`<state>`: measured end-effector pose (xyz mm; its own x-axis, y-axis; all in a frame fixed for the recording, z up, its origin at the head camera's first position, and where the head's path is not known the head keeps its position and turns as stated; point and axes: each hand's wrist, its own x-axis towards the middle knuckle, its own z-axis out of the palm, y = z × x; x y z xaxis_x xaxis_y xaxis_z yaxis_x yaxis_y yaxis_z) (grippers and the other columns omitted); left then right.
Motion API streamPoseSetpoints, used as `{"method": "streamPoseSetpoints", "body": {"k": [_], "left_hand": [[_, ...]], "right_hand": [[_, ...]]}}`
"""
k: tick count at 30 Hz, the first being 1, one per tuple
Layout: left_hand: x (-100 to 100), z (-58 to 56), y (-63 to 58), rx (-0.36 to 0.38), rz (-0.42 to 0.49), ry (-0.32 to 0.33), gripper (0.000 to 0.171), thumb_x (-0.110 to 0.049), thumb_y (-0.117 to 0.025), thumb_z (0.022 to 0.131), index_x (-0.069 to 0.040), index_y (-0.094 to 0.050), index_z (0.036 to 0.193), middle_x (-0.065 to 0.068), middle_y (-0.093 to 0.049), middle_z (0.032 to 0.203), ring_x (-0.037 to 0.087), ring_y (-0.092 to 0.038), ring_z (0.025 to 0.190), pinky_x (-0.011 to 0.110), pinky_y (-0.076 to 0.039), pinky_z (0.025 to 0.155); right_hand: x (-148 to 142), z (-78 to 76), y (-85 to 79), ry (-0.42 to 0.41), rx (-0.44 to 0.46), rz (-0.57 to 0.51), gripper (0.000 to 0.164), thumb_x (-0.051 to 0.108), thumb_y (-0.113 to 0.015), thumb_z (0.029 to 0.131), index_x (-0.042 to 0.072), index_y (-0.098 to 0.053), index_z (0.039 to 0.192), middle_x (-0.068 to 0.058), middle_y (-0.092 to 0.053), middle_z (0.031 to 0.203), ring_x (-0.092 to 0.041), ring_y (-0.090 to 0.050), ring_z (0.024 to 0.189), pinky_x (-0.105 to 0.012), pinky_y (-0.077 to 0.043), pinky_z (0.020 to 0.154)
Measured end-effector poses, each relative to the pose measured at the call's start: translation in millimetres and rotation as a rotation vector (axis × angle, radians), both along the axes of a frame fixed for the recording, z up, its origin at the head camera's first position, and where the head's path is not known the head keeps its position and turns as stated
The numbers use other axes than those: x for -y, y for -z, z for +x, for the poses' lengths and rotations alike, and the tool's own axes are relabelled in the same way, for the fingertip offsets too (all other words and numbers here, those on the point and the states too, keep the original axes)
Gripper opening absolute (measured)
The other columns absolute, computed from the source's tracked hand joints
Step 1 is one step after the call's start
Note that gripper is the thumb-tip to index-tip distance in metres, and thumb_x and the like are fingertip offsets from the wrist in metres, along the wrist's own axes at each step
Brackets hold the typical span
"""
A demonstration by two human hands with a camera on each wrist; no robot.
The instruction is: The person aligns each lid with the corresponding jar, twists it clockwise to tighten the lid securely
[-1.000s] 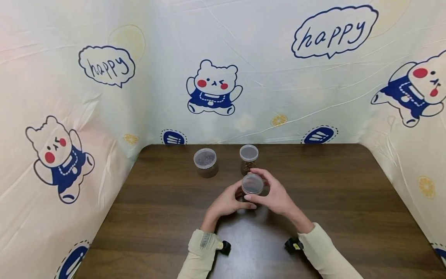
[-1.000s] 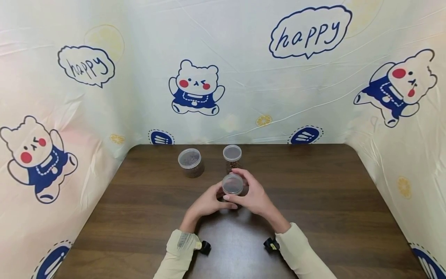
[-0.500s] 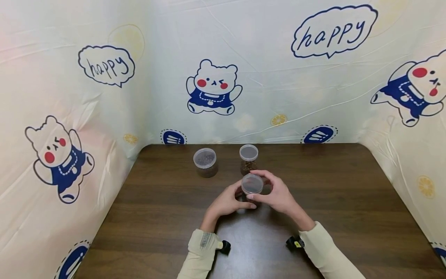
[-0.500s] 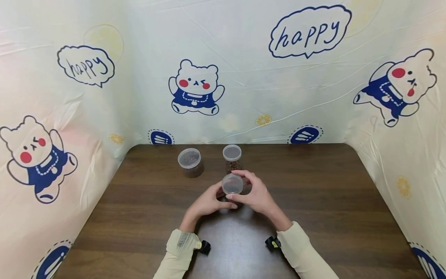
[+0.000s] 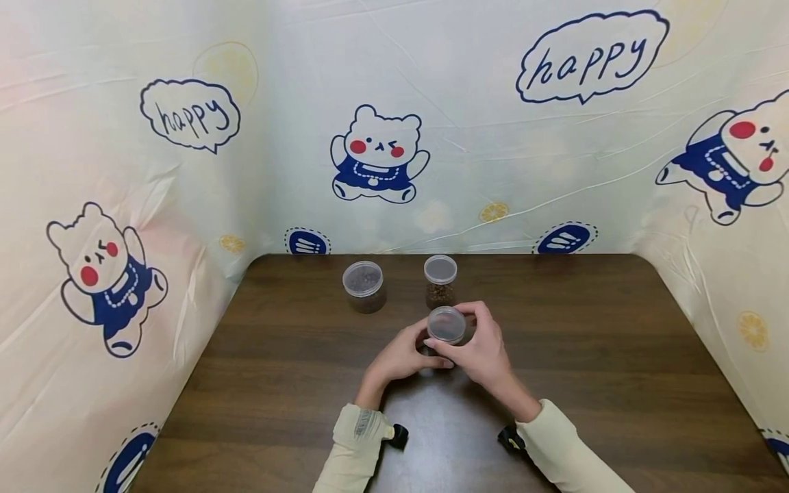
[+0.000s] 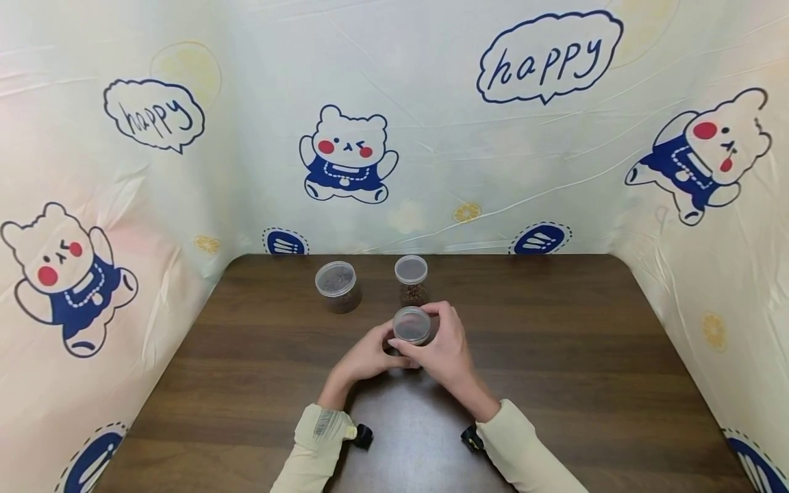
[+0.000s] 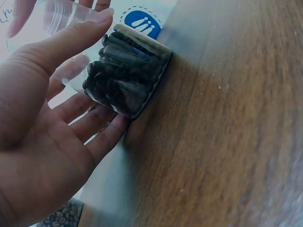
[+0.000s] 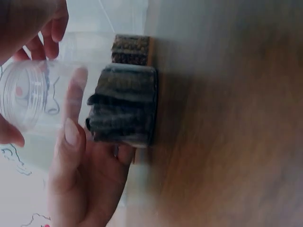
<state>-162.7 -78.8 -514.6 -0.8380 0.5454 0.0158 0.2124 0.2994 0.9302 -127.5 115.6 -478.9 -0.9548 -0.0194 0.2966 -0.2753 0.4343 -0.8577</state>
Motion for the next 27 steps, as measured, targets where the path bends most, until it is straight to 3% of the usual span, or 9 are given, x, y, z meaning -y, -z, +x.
{"method": "streamPoseSetpoints", "body": {"k": [5, 10, 15, 22, 25, 27], "left_hand": [[-0.4, -0.5, 0.3, -0.007, -0.012, -0.004, 0.073, -0.029, -0.092, 0.083, -0.040, -0.056, 0.145, -0.012, -0.067, 0.137, 0.009, -0.064, 0.122, 0.027, -0.051, 0.104], [-0.6, -0.2, 0.1, 0.014, 0.030, 0.029, 0.078, -0.025, -0.091, 0.085, -0.038, -0.051, 0.150, -0.010, -0.063, 0.145, 0.011, -0.062, 0.133, 0.028, -0.050, 0.109], [-0.2, 0.8, -1.1, 0.032, 0.021, 0.027, 0.080, -0.026, -0.091, 0.085, -0.040, -0.049, 0.152, -0.010, -0.063, 0.145, 0.011, -0.062, 0.133, 0.029, -0.051, 0.109], [-1.0, 0.3, -1.1, 0.041, 0.030, 0.023, 0.080, -0.024, -0.091, 0.084, -0.041, -0.049, 0.151, -0.009, -0.064, 0.145, 0.012, -0.063, 0.133, 0.037, -0.051, 0.111], [-1.6, 0.0, -0.7, 0.049, 0.032, 0.021, 0.080, -0.023, -0.091, 0.084, -0.040, -0.050, 0.151, -0.009, -0.063, 0.147, 0.012, -0.061, 0.135, 0.034, -0.050, 0.112], [-1.9, 0.2, -0.5, 0.053, 0.032, 0.021, 0.080, -0.022, -0.091, 0.084, -0.040, -0.050, 0.151, -0.009, -0.063, 0.147, 0.012, -0.061, 0.136, 0.031, -0.050, 0.111]], "right_hand": [[-1.9, -1.5, -1.7, -0.027, 0.032, 0.002, 0.076, 0.039, -0.099, 0.072, 0.016, -0.056, 0.131, -0.005, -0.067, 0.121, -0.022, -0.063, 0.105, -0.035, -0.050, 0.087], [-14.6, -10.0, -2.1, -0.217, 0.085, -0.041, 0.083, 0.027, -0.095, 0.079, 0.012, -0.052, 0.149, -0.006, -0.064, 0.139, -0.025, -0.060, 0.120, -0.040, -0.049, 0.099], [-25.3, -16.8, -0.7, -0.355, 0.123, -0.028, 0.077, 0.025, -0.090, 0.085, 0.023, -0.054, 0.153, -0.004, -0.062, 0.147, -0.026, -0.061, 0.124, -0.041, -0.050, 0.101], [-26.6, -18.4, -1.6, -0.369, 0.108, -0.038, 0.072, 0.025, -0.089, 0.086, 0.027, -0.056, 0.150, -0.002, -0.063, 0.147, -0.023, -0.061, 0.125, -0.041, -0.052, 0.101], [-26.5, -17.6, -1.4, -0.357, 0.109, -0.055, 0.072, 0.024, -0.090, 0.085, 0.028, -0.057, 0.149, -0.001, -0.064, 0.145, -0.024, -0.060, 0.123, -0.037, -0.051, 0.100], [-26.3, -16.9, -0.4, -0.336, 0.116, -0.059, 0.070, 0.025, -0.091, 0.084, 0.030, -0.059, 0.147, -0.001, -0.064, 0.143, -0.028, -0.060, 0.121, -0.041, -0.052, 0.098]]}}
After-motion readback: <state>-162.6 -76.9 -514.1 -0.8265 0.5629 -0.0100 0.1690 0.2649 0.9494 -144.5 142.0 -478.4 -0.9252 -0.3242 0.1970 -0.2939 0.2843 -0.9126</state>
